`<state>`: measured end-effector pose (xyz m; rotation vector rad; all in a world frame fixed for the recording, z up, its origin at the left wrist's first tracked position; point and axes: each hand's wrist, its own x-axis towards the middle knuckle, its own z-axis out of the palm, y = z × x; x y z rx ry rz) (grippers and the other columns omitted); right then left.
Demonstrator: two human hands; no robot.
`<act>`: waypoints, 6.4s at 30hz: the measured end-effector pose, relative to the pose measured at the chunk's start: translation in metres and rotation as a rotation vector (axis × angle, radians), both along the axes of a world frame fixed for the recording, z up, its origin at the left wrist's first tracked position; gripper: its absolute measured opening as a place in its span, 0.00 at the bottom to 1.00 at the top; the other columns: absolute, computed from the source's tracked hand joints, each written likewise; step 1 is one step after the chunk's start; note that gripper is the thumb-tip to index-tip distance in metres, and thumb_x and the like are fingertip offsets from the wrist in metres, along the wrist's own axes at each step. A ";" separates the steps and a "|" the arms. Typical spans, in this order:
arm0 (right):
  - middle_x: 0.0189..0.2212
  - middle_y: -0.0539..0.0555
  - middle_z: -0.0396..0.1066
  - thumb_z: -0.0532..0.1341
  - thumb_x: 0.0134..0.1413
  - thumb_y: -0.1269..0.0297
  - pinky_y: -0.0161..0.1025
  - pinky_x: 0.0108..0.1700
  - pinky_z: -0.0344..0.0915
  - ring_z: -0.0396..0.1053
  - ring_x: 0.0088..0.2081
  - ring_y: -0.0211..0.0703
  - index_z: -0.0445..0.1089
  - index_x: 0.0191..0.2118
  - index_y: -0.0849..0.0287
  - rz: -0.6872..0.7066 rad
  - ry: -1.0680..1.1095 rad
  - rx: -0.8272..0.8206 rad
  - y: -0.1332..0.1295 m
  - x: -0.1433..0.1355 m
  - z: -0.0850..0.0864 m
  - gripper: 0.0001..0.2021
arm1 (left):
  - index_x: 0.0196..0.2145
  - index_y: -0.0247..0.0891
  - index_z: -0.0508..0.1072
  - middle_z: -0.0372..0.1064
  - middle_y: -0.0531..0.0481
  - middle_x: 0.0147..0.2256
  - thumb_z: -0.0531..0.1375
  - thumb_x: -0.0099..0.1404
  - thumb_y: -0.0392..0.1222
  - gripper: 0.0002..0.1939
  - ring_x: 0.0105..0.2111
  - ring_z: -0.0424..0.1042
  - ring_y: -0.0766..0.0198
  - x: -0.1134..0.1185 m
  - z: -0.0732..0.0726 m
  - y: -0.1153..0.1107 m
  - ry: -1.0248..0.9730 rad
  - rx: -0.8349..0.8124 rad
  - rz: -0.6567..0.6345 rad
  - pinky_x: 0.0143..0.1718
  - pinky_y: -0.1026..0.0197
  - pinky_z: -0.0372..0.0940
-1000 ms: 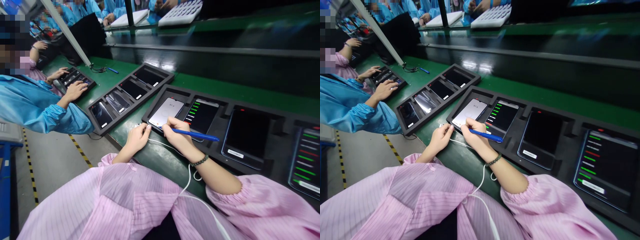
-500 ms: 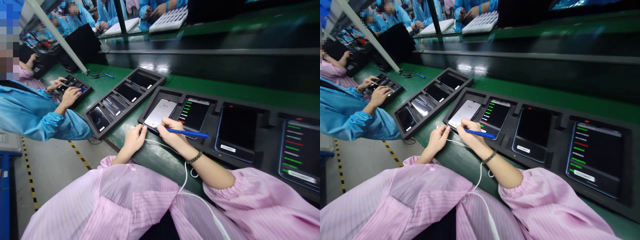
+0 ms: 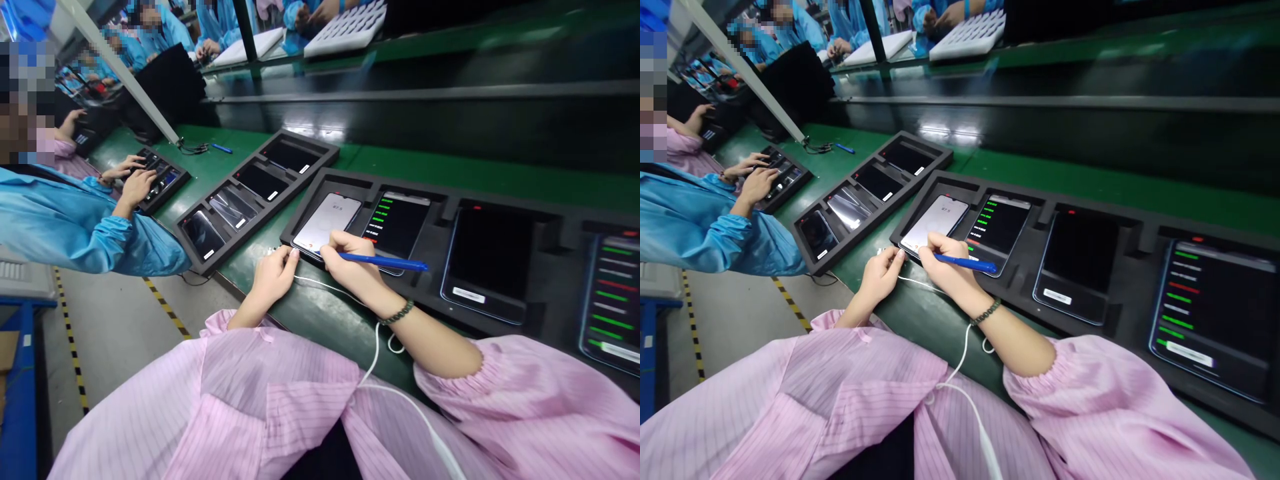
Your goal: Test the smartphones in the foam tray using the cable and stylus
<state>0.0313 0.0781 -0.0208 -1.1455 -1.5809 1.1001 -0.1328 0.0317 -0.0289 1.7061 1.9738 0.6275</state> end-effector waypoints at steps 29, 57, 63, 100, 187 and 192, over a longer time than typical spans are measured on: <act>0.32 0.56 0.69 0.55 0.63 0.56 0.61 0.58 0.43 0.61 0.49 0.55 0.77 0.33 0.52 -0.206 -0.339 0.269 0.027 0.007 -0.017 0.15 | 0.36 0.41 0.74 0.68 0.55 0.23 0.51 0.74 0.50 0.16 0.28 0.70 0.62 -0.002 0.002 0.001 -0.035 -0.023 0.002 0.33 0.62 0.59; 0.42 0.52 0.75 0.54 0.44 0.66 0.60 0.55 0.44 0.65 0.49 0.56 0.74 0.40 0.51 -0.271 -0.301 0.242 0.027 0.011 -0.022 0.16 | 0.33 0.41 0.70 0.65 0.56 0.23 0.52 0.73 0.49 0.15 0.26 0.66 0.63 -0.001 0.003 0.003 -0.056 -0.040 -0.002 0.34 0.61 0.57; 0.44 0.55 0.72 0.53 0.49 0.68 0.61 0.54 0.45 0.63 0.52 0.58 0.76 0.40 0.49 -0.189 -0.374 0.281 0.028 0.011 -0.023 0.17 | 0.35 0.41 0.72 0.65 0.56 0.23 0.52 0.73 0.49 0.14 0.25 0.65 0.64 -0.003 -0.001 0.003 -0.085 -0.018 0.005 0.32 0.62 0.55; 0.32 0.55 0.74 0.55 0.61 0.63 0.56 0.52 0.44 0.66 0.45 0.54 0.76 0.31 0.56 -0.093 -0.449 0.735 0.014 0.016 -0.018 0.13 | 0.33 0.40 0.69 0.63 0.57 0.23 0.55 0.71 0.50 0.13 0.24 0.62 0.67 -0.002 -0.006 0.006 -0.188 0.068 0.046 0.27 0.64 0.51; 0.45 0.59 0.77 0.57 0.69 0.54 0.50 0.49 0.55 0.68 0.47 0.55 0.73 0.43 0.59 -0.304 -0.927 0.787 -0.022 0.123 0.007 0.14 | 0.24 0.37 0.66 0.59 0.56 0.15 0.63 0.54 0.72 0.32 0.13 0.41 0.76 0.019 0.028 -0.021 -0.847 -0.362 -0.218 0.16 0.67 0.35; 0.37 0.65 0.74 0.46 0.68 0.52 0.51 0.43 0.60 0.69 0.38 0.57 0.72 0.41 0.61 -0.995 -0.853 0.500 -0.081 0.231 0.021 0.22 | 0.24 0.35 0.69 0.75 0.44 0.27 0.62 0.56 0.73 0.34 0.16 0.48 0.76 0.030 0.042 -0.025 -0.777 -0.381 -0.484 0.17 0.67 0.38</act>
